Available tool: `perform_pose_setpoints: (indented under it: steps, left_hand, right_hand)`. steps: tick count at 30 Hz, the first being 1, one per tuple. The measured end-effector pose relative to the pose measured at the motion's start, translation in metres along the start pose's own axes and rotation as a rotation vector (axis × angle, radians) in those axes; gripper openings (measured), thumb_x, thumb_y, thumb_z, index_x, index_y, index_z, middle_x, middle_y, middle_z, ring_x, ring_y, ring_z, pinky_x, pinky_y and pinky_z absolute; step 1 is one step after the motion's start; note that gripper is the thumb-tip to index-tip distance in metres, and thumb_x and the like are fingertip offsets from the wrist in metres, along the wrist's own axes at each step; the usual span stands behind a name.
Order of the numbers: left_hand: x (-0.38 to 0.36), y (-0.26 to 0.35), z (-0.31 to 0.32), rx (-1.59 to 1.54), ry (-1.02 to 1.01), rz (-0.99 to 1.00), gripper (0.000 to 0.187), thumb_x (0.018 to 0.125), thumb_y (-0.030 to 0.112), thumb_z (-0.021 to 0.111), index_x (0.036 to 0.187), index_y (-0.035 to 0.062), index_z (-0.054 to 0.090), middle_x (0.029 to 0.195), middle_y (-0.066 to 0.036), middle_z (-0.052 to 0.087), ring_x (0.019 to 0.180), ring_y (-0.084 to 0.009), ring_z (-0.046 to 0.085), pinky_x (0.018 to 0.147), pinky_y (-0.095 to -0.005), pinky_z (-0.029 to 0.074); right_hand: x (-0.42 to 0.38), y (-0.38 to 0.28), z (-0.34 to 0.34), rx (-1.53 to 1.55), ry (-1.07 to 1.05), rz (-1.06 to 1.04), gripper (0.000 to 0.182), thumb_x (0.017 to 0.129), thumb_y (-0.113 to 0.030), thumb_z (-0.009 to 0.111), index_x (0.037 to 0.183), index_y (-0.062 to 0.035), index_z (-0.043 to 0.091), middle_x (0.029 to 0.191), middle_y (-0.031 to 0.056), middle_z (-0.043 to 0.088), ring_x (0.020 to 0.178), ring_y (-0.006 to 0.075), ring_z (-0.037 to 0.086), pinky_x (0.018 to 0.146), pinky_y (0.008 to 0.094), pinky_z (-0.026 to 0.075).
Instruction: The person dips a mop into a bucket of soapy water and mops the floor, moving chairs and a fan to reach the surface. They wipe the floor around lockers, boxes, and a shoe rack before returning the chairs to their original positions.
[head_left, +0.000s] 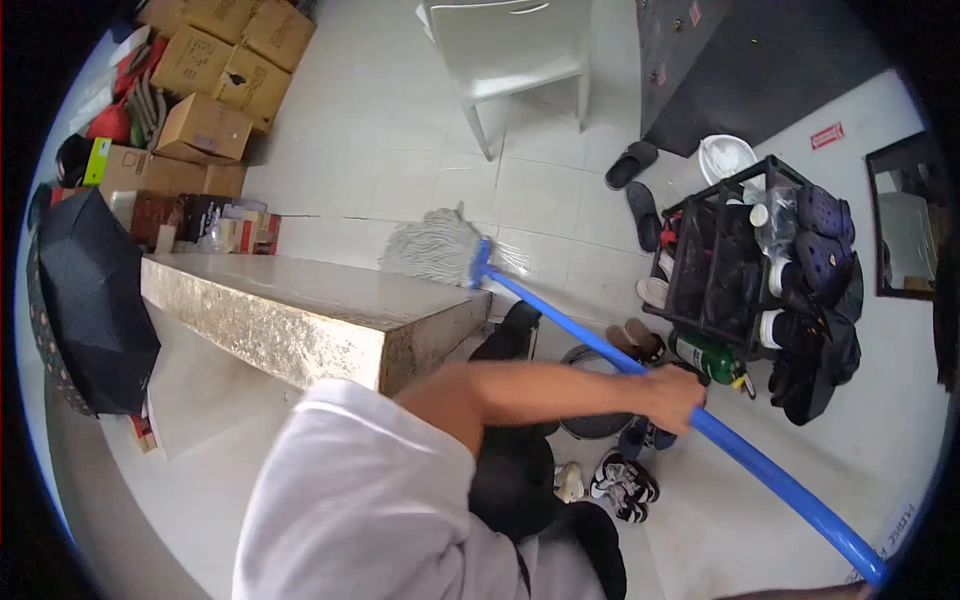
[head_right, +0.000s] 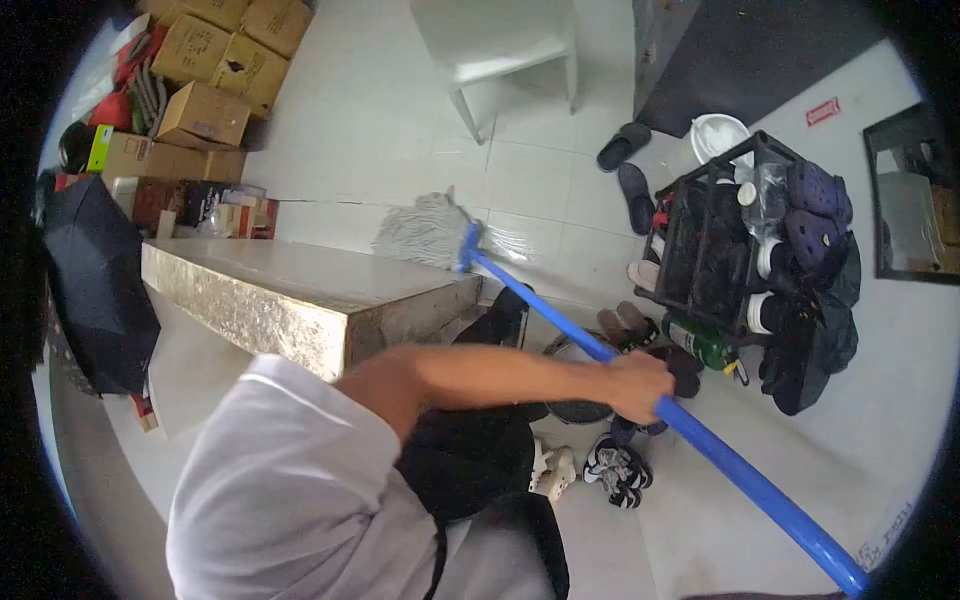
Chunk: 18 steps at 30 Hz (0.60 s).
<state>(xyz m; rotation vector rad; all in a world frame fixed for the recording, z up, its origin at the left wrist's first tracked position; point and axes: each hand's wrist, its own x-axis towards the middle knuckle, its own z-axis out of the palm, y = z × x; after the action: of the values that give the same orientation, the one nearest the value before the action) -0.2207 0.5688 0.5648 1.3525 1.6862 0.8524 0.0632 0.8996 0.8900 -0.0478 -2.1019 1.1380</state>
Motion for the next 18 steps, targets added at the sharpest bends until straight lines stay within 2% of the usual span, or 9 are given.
perform_pose_setpoints:
  steps: [1, 6, 9, 12, 14, 15, 16, 17, 18]
  left_hand:
    - [0.012, 0.012, 0.005, -0.002, -0.023, 0.007, 0.019, 0.061, 0.025, 0.058, 0.064, 0.0075, 0.063, 0.061, -0.016, 0.059, 0.064, -0.0342, 0.059, 0.059, -0.0413, 0.049]
    - [0.019, 0.004, -0.005, -0.136, -0.055, -0.002, 0.017, 0.061, 0.019, 0.056, 0.068, 0.0063, 0.065, 0.066, -0.018, 0.060, 0.065, -0.0317, 0.060, 0.060, -0.0403, 0.049]
    - [0.013, -0.041, -0.016, -0.052, 0.126, -0.039, 0.016, 0.061, 0.022, 0.058, 0.070, 0.0107, 0.064, 0.068, -0.014, 0.060, 0.068, -0.0325, 0.059, 0.061, -0.0424, 0.048]
    - [-0.021, -0.089, -0.078, -0.025, 0.192, -0.294, 0.014, 0.058, 0.022, 0.058, 0.069, 0.0138, 0.063, 0.065, -0.014, 0.059, 0.065, -0.0332, 0.058, 0.061, -0.0425, 0.047]
    - [-0.054, -0.149, -0.099, 0.064, 0.469, -0.346, 0.020, 0.054, 0.022, 0.061, 0.073, 0.0146, 0.064, 0.070, -0.012, 0.061, 0.068, -0.0316, 0.059, 0.064, -0.0413, 0.048]
    - [-0.074, -0.187, -0.105, 0.167, 0.501, -0.503, 0.022, 0.055, 0.020, 0.062, 0.076, 0.0131, 0.065, 0.073, -0.014, 0.061, 0.072, -0.0305, 0.060, 0.069, -0.0392, 0.047]
    - [-0.102, -0.210, -0.116, 0.261, 0.604, -0.570, 0.023, 0.058, 0.021, 0.060, 0.079, 0.0134, 0.066, 0.075, -0.013, 0.062, 0.076, -0.0318, 0.059, 0.075, -0.0423, 0.044]
    - [-0.131, -0.245, -0.117, 0.293, 0.769, -0.683, 0.018, 0.062, 0.017, 0.059, 0.078, 0.0109, 0.065, 0.081, -0.013, 0.062, 0.083, -0.0304, 0.057, 0.085, -0.0421, 0.039]
    - [-0.157, -0.269, -0.122, 0.320, 0.813, -0.872, 0.020, 0.067, 0.013, 0.056, 0.085, 0.0114, 0.064, 0.092, -0.011, 0.061, 0.091, -0.0284, 0.055, 0.091, -0.0473, 0.032]
  right_hand:
    - [0.045, -0.053, 0.093, 0.908, 0.083, 0.087, 0.040, 0.083, -0.046, 0.042, 0.067, -0.0086, 0.047, 0.051, -0.0028, 0.043, 0.041, 0.0098, 0.038, 0.043, 0.0230, 0.038]
    - [0.039, -0.043, 0.099, 0.752, 0.116, 0.086, 0.036, 0.085, -0.035, 0.034, 0.057, -0.0123, 0.036, 0.044, -0.0031, 0.038, 0.037, 0.0084, 0.038, 0.040, 0.0223, 0.039]
    - [0.068, -0.003, 0.122, 0.801, 0.031, 0.055, 0.035, 0.085, -0.034, 0.033, 0.060, -0.0113, 0.040, 0.046, -0.0023, 0.043, 0.039, 0.0095, 0.042, 0.036, 0.0256, 0.039]
    - [0.090, 0.069, 0.161, 0.725, 0.078, 0.042, 0.029, 0.082, -0.033, 0.041, 0.062, -0.0113, 0.041, 0.050, -0.0013, 0.044, 0.043, 0.0093, 0.043, 0.039, 0.0253, 0.038]
    - [0.085, 0.132, 0.191, 0.627, 0.081, 0.033, 0.022, 0.076, -0.028, 0.045, 0.064, -0.0113, 0.037, 0.053, 0.0014, 0.038, 0.047, 0.0128, 0.039, 0.047, 0.0292, 0.033]
    - [0.084, 0.167, 0.215, 0.582, 0.079, 0.031, 0.020, 0.073, -0.025, 0.047, 0.065, -0.0113, 0.034, 0.055, 0.0028, 0.035, 0.049, 0.0145, 0.037, 0.051, 0.0311, 0.031]
    - [0.080, 0.160, 0.311, 0.769, 0.319, 0.096, 0.017, 0.073, -0.020, 0.044, 0.063, -0.0106, 0.034, 0.051, 0.0023, 0.032, 0.046, 0.0131, 0.033, 0.048, 0.0302, 0.029]
    - [0.068, 0.150, 0.395, 0.843, 0.206, 0.096, 0.014, 0.074, -0.019, 0.042, 0.065, -0.0100, 0.036, 0.052, 0.0022, 0.032, 0.046, 0.0116, 0.033, 0.047, 0.0301, 0.029]
    - [0.046, 0.158, 0.445, 0.579, 0.336, 0.047, 0.013, 0.076, -0.017, 0.041, 0.066, -0.0103, 0.037, 0.052, 0.0023, 0.034, 0.047, 0.0125, 0.034, 0.050, 0.0303, 0.031]
